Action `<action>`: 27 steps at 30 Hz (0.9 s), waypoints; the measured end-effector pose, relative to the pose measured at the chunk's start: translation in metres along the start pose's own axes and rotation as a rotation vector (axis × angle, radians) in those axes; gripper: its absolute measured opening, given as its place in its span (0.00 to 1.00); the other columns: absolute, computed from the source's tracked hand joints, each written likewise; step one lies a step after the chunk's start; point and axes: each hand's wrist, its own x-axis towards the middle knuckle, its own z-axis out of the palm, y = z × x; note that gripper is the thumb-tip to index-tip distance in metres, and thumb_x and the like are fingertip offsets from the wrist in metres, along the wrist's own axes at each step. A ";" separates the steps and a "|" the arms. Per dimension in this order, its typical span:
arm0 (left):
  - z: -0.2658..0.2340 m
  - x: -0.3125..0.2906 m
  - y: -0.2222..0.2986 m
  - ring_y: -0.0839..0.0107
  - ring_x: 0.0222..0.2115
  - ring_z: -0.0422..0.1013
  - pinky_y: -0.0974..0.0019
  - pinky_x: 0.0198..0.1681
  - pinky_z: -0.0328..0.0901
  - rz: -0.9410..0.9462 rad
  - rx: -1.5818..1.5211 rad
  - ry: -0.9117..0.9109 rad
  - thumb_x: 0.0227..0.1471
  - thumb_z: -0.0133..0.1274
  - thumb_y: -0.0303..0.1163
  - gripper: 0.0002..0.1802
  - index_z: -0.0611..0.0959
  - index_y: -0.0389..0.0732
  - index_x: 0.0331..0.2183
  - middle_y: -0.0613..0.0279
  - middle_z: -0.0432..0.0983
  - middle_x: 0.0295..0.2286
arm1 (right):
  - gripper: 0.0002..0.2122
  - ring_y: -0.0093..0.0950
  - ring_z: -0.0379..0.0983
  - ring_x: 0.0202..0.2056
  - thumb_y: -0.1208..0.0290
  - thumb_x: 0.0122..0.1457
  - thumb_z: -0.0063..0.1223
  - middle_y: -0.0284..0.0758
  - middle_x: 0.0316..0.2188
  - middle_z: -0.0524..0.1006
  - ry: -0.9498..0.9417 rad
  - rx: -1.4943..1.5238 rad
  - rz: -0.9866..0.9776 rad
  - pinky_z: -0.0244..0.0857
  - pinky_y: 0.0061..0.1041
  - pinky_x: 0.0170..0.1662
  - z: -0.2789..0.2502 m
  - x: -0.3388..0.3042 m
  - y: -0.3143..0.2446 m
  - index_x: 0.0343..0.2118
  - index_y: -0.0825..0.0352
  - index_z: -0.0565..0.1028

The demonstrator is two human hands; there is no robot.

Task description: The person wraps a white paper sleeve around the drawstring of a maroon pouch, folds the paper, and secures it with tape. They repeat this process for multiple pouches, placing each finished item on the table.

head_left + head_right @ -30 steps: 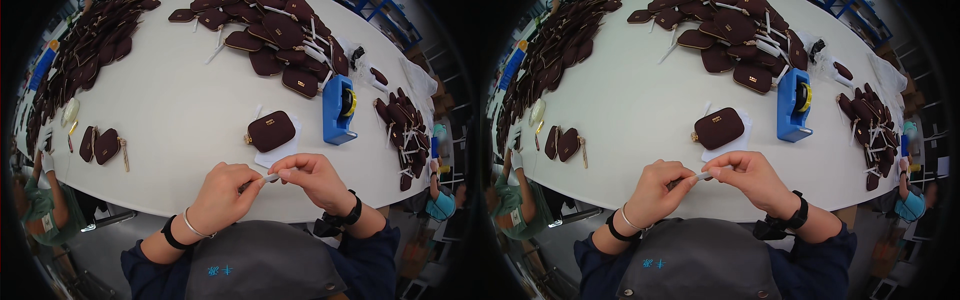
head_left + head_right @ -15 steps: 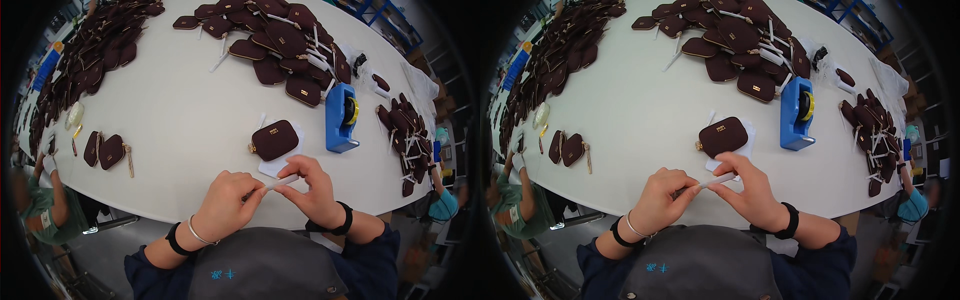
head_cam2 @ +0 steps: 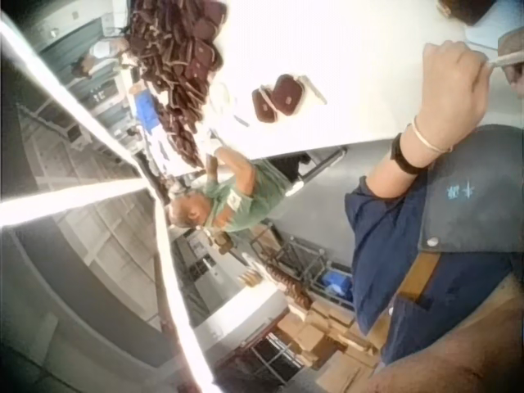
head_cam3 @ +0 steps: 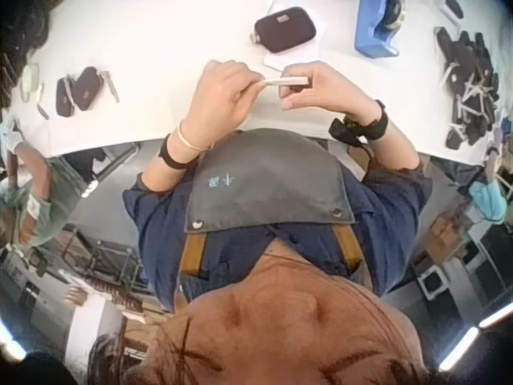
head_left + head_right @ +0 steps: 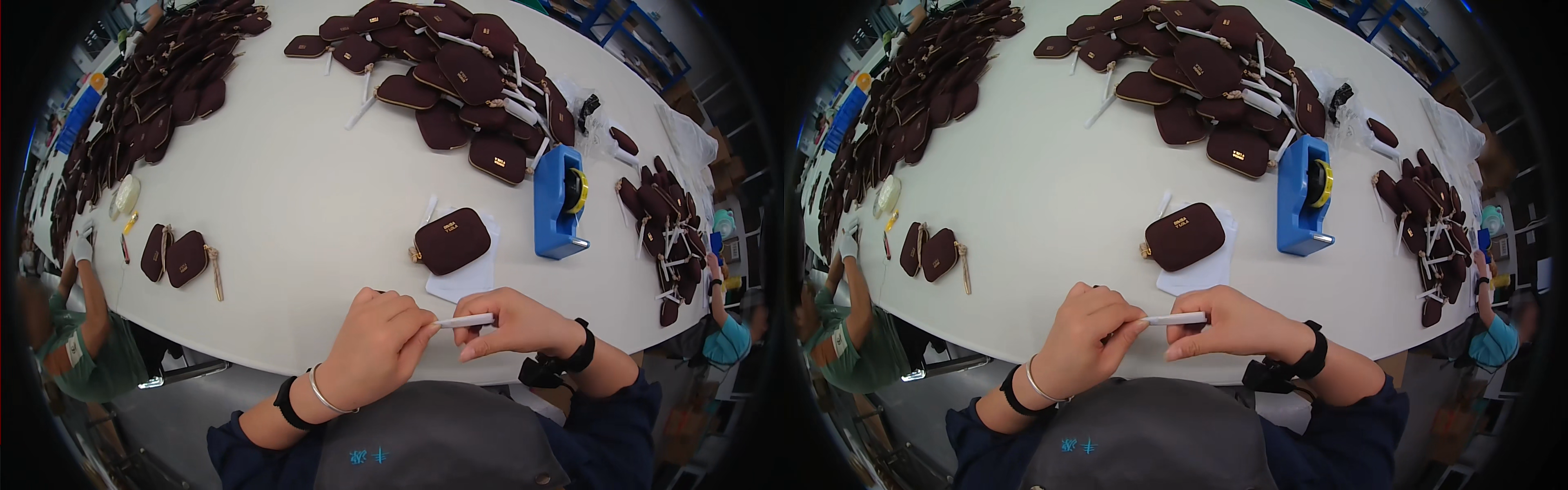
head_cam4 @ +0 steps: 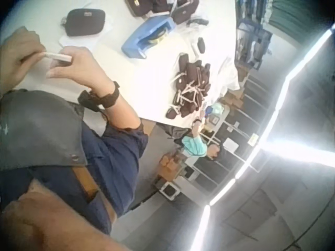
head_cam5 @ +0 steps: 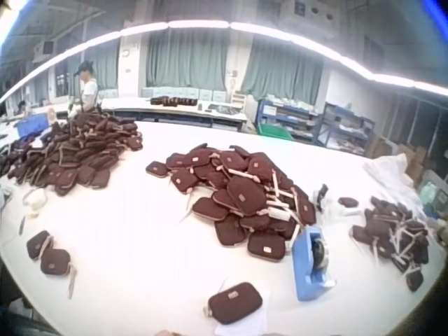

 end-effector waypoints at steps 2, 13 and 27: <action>0.000 -0.001 -0.003 0.69 0.20 0.64 0.66 0.30 0.54 -0.028 -0.068 0.002 0.49 0.59 0.24 0.01 0.81 0.39 0.27 0.66 0.70 0.19 | 0.14 0.30 0.68 0.31 0.71 0.44 0.69 0.32 0.28 0.73 0.236 -0.337 -0.259 0.59 0.27 0.36 0.005 0.002 -0.006 0.34 0.65 0.77; 0.002 0.004 0.000 0.69 0.19 0.64 0.66 0.29 0.54 -0.043 -0.081 -0.009 0.49 0.59 0.25 0.01 0.82 0.39 0.27 0.65 0.70 0.18 | 0.10 0.30 0.70 0.31 0.69 0.55 0.61 0.33 0.27 0.74 0.385 -0.639 -0.497 0.60 0.27 0.38 0.012 0.001 -0.007 0.38 0.67 0.77; 0.009 0.017 0.010 0.66 0.25 0.73 0.66 0.32 0.65 -0.115 -0.393 0.170 0.50 0.59 0.27 0.07 0.84 0.37 0.33 0.58 0.79 0.25 | 0.30 0.29 0.73 0.46 0.73 0.48 0.68 0.40 0.45 0.75 0.234 0.153 -0.228 0.66 0.29 0.50 0.056 0.031 0.015 0.55 0.69 0.67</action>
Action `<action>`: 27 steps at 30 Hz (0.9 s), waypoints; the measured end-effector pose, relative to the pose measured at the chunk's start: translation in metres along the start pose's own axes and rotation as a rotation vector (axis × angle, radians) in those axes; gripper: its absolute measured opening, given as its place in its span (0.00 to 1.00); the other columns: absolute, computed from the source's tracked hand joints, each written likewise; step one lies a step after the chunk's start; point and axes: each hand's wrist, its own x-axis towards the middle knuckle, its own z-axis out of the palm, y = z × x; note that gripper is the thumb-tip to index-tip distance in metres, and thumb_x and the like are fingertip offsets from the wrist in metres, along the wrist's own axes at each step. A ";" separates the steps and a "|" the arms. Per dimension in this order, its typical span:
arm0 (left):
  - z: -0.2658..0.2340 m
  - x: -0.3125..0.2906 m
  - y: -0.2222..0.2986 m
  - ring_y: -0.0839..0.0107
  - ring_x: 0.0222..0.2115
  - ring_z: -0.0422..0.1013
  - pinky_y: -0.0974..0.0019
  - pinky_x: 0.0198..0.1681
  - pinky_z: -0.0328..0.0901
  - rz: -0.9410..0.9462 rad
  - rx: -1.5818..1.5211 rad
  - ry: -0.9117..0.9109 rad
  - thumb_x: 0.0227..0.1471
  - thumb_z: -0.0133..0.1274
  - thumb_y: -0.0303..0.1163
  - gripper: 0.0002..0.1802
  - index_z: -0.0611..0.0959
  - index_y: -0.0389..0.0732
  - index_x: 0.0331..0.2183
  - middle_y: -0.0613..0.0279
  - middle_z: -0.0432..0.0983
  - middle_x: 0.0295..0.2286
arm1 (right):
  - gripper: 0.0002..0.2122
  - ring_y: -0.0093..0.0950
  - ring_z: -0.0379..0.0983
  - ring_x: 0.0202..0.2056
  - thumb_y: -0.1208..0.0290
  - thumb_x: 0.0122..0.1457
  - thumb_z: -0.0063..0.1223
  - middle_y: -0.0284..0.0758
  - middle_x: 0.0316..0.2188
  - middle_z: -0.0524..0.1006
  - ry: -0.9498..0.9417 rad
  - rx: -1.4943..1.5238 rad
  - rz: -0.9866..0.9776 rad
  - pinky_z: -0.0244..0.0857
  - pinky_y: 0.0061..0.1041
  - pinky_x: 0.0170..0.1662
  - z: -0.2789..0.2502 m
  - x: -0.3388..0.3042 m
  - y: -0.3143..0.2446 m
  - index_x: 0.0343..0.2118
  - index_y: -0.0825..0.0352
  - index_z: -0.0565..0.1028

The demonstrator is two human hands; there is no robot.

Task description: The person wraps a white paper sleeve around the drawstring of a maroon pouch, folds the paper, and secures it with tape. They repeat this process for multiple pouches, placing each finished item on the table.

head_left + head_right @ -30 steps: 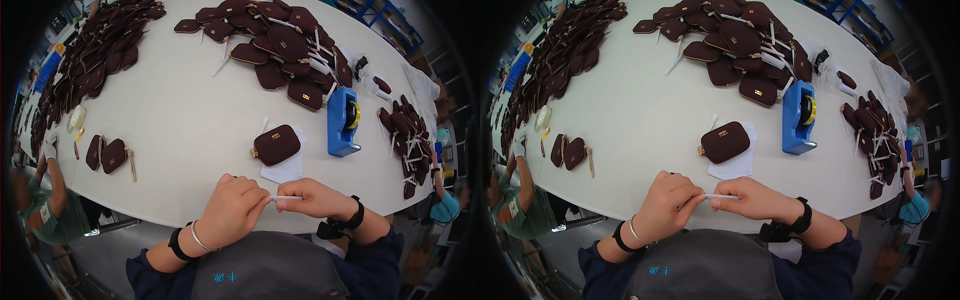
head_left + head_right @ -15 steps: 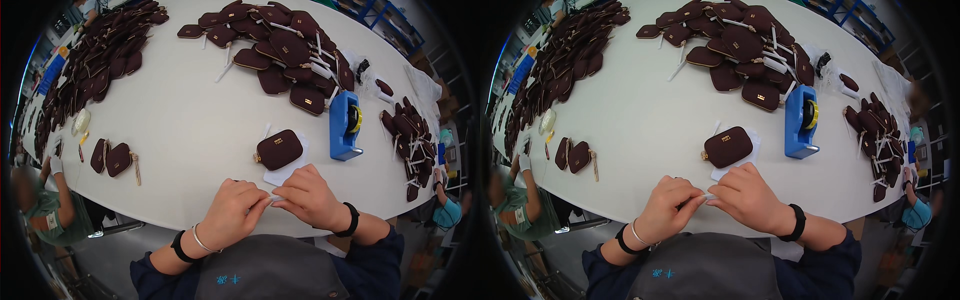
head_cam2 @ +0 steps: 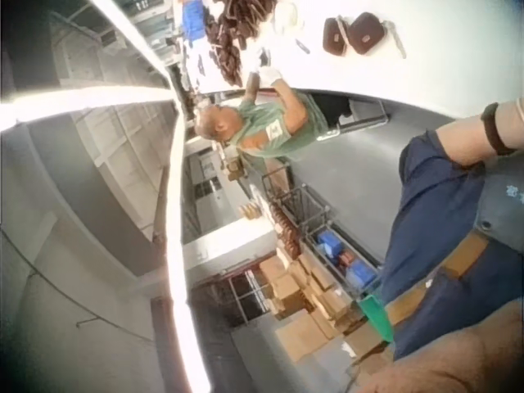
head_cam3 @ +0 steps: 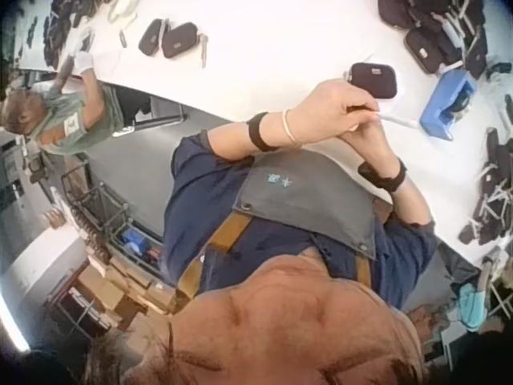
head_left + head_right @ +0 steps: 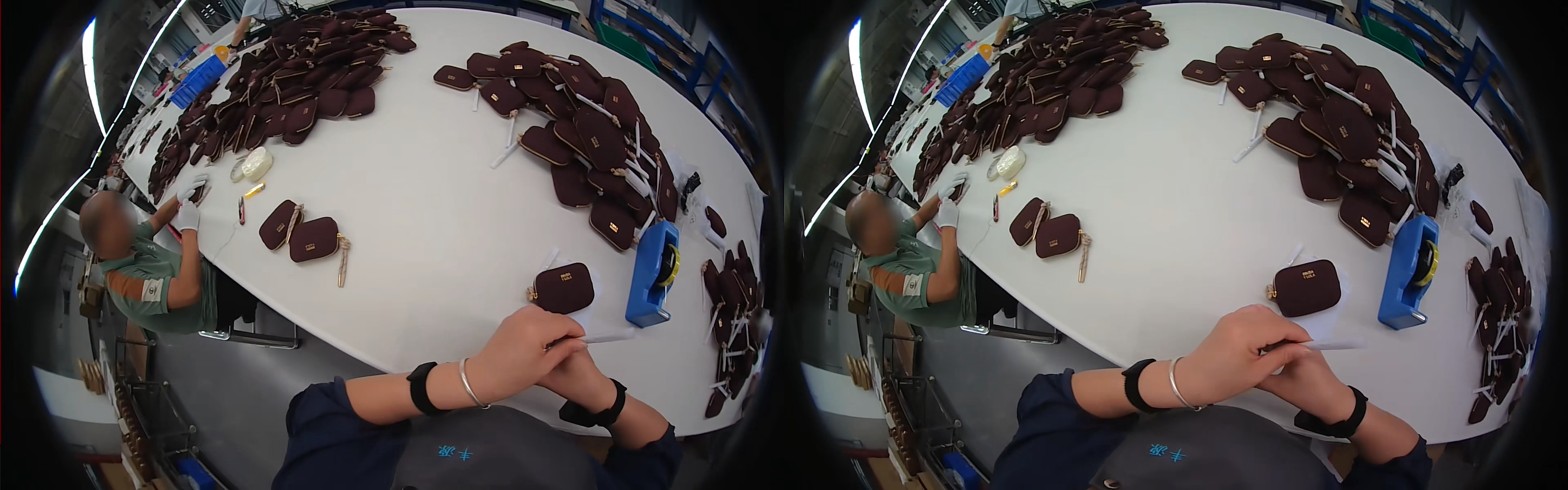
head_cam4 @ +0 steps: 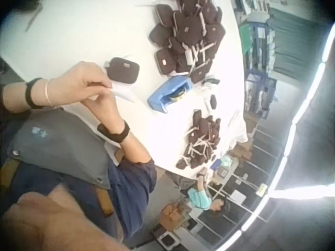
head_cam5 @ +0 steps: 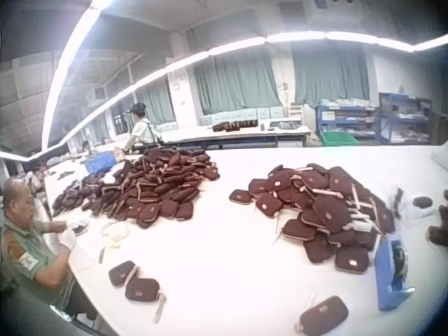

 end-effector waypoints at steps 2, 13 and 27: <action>0.006 0.010 -0.007 0.65 0.25 0.73 0.65 0.30 0.66 0.162 0.063 0.039 0.49 0.59 0.27 0.07 0.84 0.37 0.33 0.57 0.80 0.26 | 0.26 0.29 0.73 0.44 0.73 0.49 0.67 0.39 0.43 0.75 0.047 0.168 0.095 0.67 0.29 0.47 -0.003 0.003 0.024 0.51 0.70 0.70; -0.038 0.006 -0.027 0.63 0.41 0.74 0.64 0.43 0.68 0.043 0.327 0.013 0.47 0.62 0.26 0.19 0.80 0.37 0.44 0.55 0.77 0.43 | 0.22 0.25 0.74 0.45 0.70 0.61 0.54 0.33 0.47 0.75 0.035 0.530 0.420 0.72 0.26 0.42 -0.004 0.051 0.005 0.58 0.66 0.66; -0.250 -0.047 -0.132 0.55 0.58 0.60 0.38 0.60 0.51 -0.314 1.416 -0.085 0.45 0.49 0.19 0.25 0.77 0.42 0.49 0.55 0.68 0.52 | 0.35 0.32 0.75 0.43 0.67 0.54 0.62 0.47 0.47 0.72 0.032 -0.071 0.353 0.72 0.28 0.41 0.008 0.103 0.051 0.60 0.78 0.56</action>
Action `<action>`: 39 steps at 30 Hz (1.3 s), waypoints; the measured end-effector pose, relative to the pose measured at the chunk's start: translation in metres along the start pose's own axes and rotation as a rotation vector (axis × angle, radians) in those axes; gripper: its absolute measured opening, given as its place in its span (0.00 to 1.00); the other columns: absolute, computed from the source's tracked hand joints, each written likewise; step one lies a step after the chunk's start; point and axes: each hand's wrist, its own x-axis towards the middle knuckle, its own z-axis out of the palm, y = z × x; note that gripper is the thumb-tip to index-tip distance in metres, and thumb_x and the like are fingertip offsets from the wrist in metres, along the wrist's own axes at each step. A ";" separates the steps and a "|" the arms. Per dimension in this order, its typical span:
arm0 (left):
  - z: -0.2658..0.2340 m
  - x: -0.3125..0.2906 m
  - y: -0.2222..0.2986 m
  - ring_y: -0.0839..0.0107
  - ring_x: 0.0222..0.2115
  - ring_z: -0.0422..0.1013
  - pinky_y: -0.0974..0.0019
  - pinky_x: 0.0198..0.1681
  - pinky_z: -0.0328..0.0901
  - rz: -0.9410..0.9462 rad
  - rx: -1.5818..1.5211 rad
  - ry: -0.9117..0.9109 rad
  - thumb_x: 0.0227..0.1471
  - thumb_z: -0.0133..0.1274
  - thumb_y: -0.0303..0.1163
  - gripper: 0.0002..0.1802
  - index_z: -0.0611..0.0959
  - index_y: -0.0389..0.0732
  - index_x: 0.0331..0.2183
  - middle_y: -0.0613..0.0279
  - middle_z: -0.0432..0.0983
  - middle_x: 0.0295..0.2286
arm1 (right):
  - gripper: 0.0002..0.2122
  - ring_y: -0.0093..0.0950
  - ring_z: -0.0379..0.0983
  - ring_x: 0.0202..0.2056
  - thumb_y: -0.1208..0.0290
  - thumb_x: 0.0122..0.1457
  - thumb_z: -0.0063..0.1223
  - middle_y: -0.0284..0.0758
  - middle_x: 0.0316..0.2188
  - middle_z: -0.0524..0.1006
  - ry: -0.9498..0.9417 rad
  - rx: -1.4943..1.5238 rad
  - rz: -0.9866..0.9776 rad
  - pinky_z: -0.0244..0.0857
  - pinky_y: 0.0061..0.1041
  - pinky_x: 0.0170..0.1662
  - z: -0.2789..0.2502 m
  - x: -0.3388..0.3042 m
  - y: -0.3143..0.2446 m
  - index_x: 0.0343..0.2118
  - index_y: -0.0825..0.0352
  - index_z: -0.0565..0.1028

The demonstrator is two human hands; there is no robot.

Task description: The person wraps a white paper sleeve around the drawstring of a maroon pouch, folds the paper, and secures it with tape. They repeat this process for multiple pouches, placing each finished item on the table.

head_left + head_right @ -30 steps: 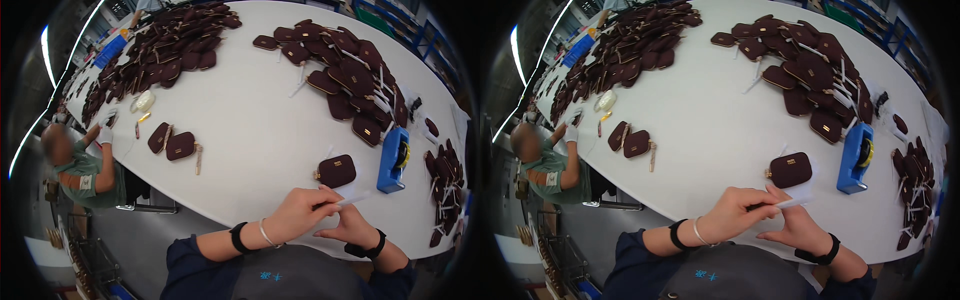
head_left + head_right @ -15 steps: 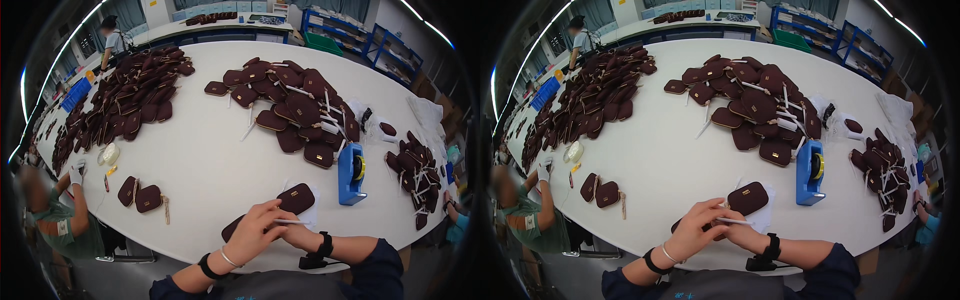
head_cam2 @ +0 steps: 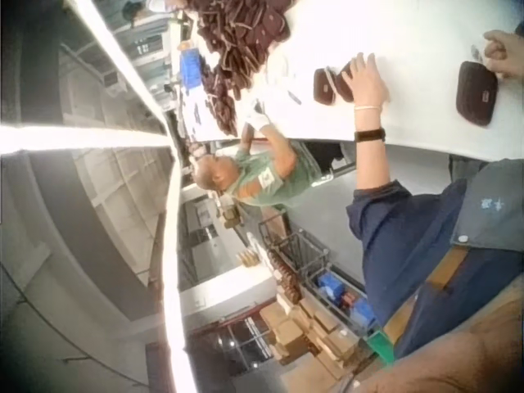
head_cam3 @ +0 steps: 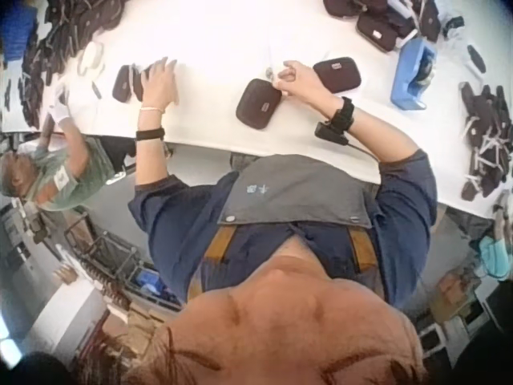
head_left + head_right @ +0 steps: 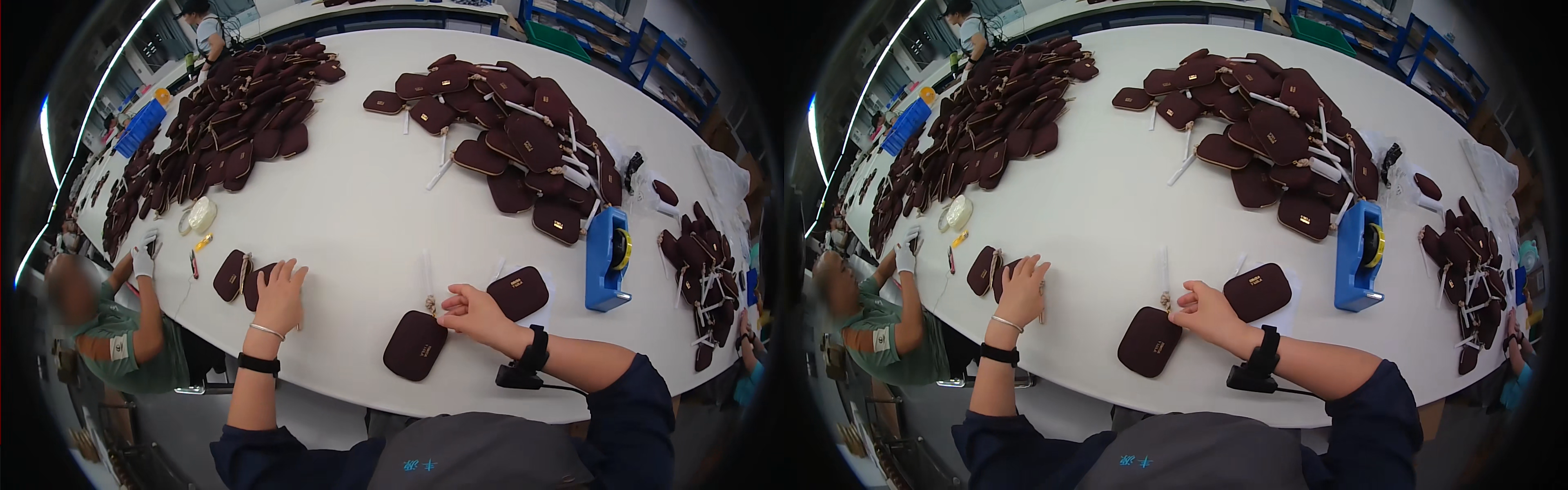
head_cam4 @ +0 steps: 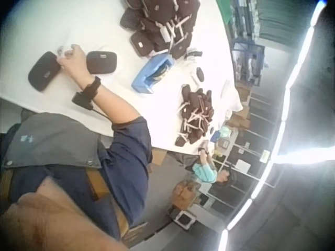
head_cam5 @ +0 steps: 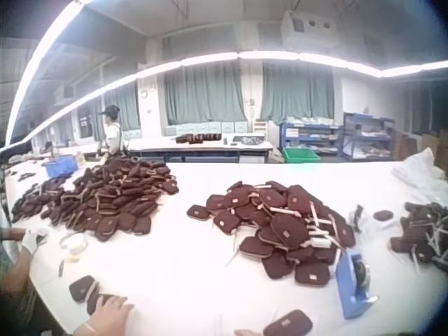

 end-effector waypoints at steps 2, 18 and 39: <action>0.005 -0.005 -0.010 0.56 0.58 0.59 0.37 0.60 0.50 0.038 0.074 -0.055 0.46 0.49 0.21 0.24 0.76 0.43 0.48 0.56 0.68 0.52 | 0.36 0.36 0.75 0.42 0.65 0.54 0.62 0.49 0.45 0.73 -0.033 -0.235 -0.082 0.71 0.31 0.41 0.006 0.003 -0.015 0.59 0.79 0.57; 0.007 -0.001 -0.034 0.64 0.41 0.71 0.42 0.59 0.54 0.163 0.148 0.069 0.47 0.57 0.30 0.04 0.79 0.43 0.29 0.63 0.74 0.30 | 0.04 0.33 0.65 0.49 0.73 0.51 0.52 0.38 0.44 0.72 -0.098 -1.462 -1.012 0.62 0.34 0.49 0.011 0.015 -0.048 0.28 0.63 0.78; -0.065 -0.048 0.101 0.74 0.22 0.73 0.73 0.29 0.67 -0.035 -0.987 -0.032 0.47 0.61 0.23 0.08 0.81 0.31 0.31 0.59 0.78 0.21 | 0.16 0.20 0.70 0.26 0.63 0.61 0.54 0.31 0.23 0.73 0.893 0.442 -0.521 0.64 0.21 0.31 -0.245 0.000 -0.059 0.30 0.75 0.73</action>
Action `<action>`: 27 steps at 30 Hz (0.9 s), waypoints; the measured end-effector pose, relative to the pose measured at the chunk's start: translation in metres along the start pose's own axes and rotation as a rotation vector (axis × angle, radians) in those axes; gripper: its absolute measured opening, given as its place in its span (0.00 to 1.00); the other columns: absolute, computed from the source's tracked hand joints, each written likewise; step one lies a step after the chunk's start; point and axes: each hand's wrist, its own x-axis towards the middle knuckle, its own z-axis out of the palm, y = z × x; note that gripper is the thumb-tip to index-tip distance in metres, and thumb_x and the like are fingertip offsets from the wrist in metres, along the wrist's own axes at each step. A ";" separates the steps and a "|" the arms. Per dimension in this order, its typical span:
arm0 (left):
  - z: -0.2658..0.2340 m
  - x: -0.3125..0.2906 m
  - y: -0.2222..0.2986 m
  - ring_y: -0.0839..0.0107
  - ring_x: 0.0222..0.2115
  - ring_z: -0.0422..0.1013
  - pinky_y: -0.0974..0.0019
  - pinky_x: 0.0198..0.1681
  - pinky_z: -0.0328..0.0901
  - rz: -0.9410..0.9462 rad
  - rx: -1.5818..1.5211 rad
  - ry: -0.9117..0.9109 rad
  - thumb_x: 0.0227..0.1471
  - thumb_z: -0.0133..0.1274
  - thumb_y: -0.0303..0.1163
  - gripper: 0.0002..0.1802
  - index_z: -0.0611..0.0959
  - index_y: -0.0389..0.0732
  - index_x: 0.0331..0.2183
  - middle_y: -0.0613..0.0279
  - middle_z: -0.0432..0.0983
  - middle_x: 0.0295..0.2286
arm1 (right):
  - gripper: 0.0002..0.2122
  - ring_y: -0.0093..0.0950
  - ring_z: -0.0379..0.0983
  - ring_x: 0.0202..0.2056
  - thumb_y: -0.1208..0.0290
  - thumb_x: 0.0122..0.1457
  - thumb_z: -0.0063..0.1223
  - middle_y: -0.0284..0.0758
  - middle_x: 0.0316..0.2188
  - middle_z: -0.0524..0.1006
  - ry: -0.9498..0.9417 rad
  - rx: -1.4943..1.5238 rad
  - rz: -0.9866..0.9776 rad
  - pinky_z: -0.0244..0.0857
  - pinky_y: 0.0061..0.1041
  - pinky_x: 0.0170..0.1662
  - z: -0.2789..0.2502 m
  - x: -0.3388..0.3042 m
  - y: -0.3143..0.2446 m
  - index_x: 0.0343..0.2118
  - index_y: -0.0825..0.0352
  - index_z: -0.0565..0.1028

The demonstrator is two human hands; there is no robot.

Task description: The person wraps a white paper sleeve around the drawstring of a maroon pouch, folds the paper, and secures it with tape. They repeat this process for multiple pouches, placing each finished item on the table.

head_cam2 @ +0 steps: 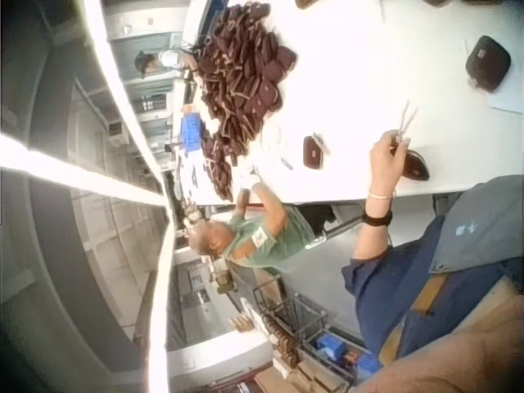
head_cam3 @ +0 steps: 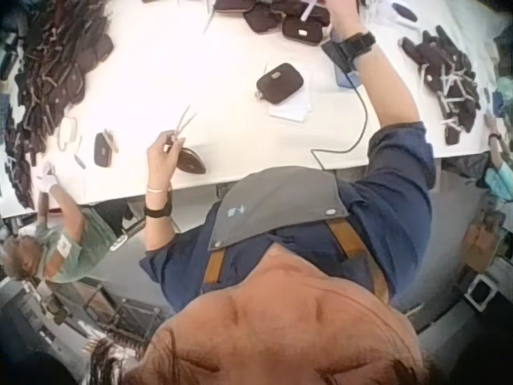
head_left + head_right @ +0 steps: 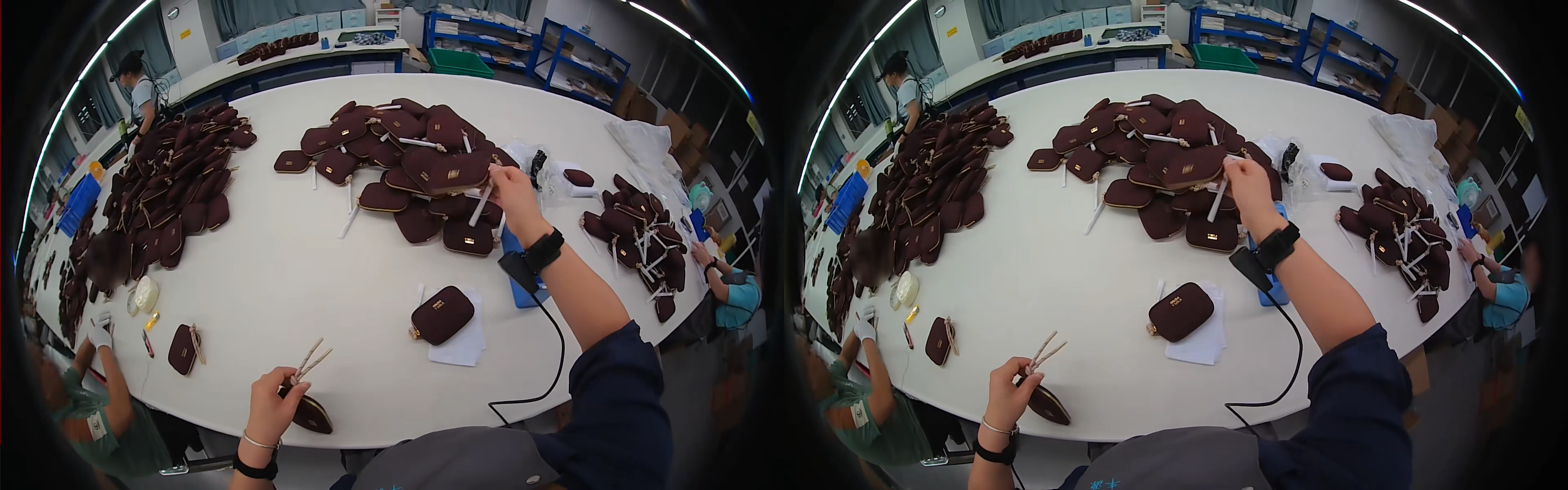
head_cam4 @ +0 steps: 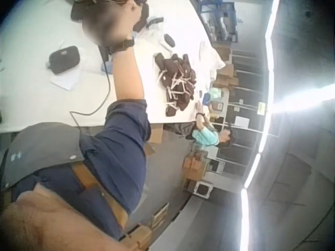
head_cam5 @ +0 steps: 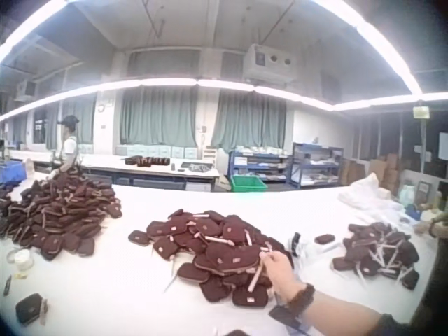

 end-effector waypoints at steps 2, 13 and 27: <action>0.010 0.000 -0.006 0.76 0.23 0.72 0.73 0.30 0.67 0.052 -0.103 0.010 0.47 0.61 0.23 0.07 0.81 0.31 0.30 0.60 0.78 0.22 | 0.15 0.19 0.69 0.27 0.64 0.63 0.51 0.31 0.25 0.72 -0.021 -0.242 0.015 0.64 0.22 0.31 -0.010 0.007 0.007 0.31 0.74 0.73; 0.061 -0.011 0.006 0.75 0.26 0.75 0.73 0.32 0.69 -0.351 -0.613 -0.025 0.57 0.54 0.27 0.09 0.77 0.32 0.37 0.64 0.76 0.26 | 0.15 0.16 0.64 0.15 0.65 0.59 0.58 0.30 0.12 0.70 -0.373 -0.716 0.009 0.55 0.21 0.18 -0.015 -0.114 0.011 0.21 0.69 0.71; 0.092 0.005 0.004 0.79 0.27 0.72 0.76 0.34 0.67 -0.374 -0.619 -0.039 0.59 0.54 0.30 0.11 0.78 0.31 0.39 0.65 0.76 0.25 | 0.05 0.38 0.74 0.30 0.74 0.54 0.54 0.41 0.28 0.77 -0.654 -0.900 -0.113 0.67 0.32 0.35 -0.042 -0.150 0.033 0.30 0.71 0.77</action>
